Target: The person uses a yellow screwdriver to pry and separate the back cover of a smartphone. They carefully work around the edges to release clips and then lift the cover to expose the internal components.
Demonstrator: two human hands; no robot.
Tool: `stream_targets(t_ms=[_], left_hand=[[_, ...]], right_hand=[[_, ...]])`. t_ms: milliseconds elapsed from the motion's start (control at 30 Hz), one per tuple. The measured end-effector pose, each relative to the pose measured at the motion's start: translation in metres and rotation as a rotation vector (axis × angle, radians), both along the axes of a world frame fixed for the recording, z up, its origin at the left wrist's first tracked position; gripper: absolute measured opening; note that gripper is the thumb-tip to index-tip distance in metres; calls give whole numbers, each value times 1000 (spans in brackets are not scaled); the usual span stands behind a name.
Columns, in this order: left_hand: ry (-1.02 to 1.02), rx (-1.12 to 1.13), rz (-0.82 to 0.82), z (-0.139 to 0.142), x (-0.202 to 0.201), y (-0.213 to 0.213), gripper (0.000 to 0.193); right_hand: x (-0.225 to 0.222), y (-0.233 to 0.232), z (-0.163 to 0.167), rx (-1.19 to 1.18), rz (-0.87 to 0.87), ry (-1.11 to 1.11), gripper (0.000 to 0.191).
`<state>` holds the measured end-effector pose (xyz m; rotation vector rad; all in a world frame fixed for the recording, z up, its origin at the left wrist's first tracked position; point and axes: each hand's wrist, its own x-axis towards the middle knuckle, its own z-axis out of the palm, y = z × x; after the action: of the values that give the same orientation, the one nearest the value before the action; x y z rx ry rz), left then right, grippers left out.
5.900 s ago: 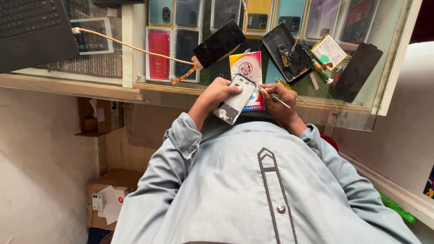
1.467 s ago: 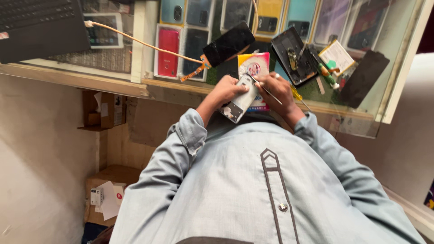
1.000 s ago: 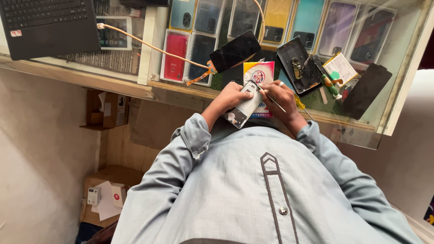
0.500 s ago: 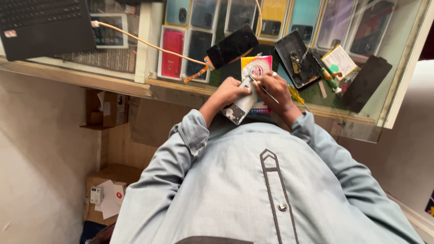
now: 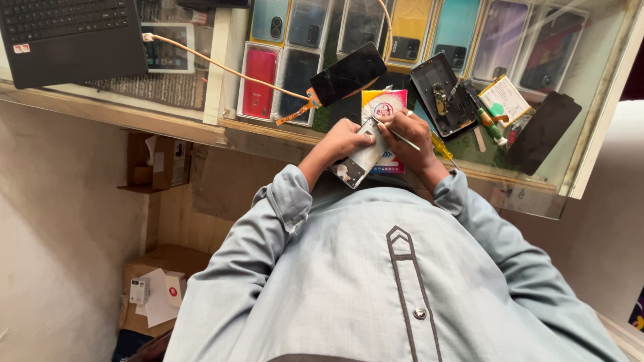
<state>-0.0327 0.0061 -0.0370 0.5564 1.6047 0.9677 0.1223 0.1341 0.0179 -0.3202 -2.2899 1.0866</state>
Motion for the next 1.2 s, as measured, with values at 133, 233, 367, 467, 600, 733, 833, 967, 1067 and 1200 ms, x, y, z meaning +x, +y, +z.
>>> stream_targets(t_ms=[133, 233, 367, 467, 600, 733, 833, 967, 1067, 1200], left_hand=[[-82, -20, 10, -4, 1, 1, 27], [-38, 18, 10, -5, 1, 0, 27], [8, 4, -4, -5, 1, 0, 28], [15, -44, -11, -6, 0, 1, 28], [-14, 11, 10, -7, 1, 0, 27], [9, 11, 26, -8, 4, -1, 27], [22, 34, 36, -9, 4, 0, 28], [-6, 8, 28, -7, 4, 0, 29], [33, 12, 10, -5, 4, 0, 31], [17, 10, 21, -4, 4, 0, 30]], right_hand=[[1, 0, 0, 47, 22, 14, 12], [0, -5, 0, 26, -31, -7, 9], [-2, -17, -3, -73, -154, 12, 13], [-2, -16, -6, -64, -91, 40, 16], [-1, -17, -10, 11, -86, 51, 13], [-1, -21, -11, 140, -111, 49, 8], [-3, -20, -9, 36, -98, 83, 14], [-2, -19, -6, -8, -67, 72, 14], [0, -23, -6, 159, -101, 57, 8], [2, -25, -8, 29, -130, 77, 8]])
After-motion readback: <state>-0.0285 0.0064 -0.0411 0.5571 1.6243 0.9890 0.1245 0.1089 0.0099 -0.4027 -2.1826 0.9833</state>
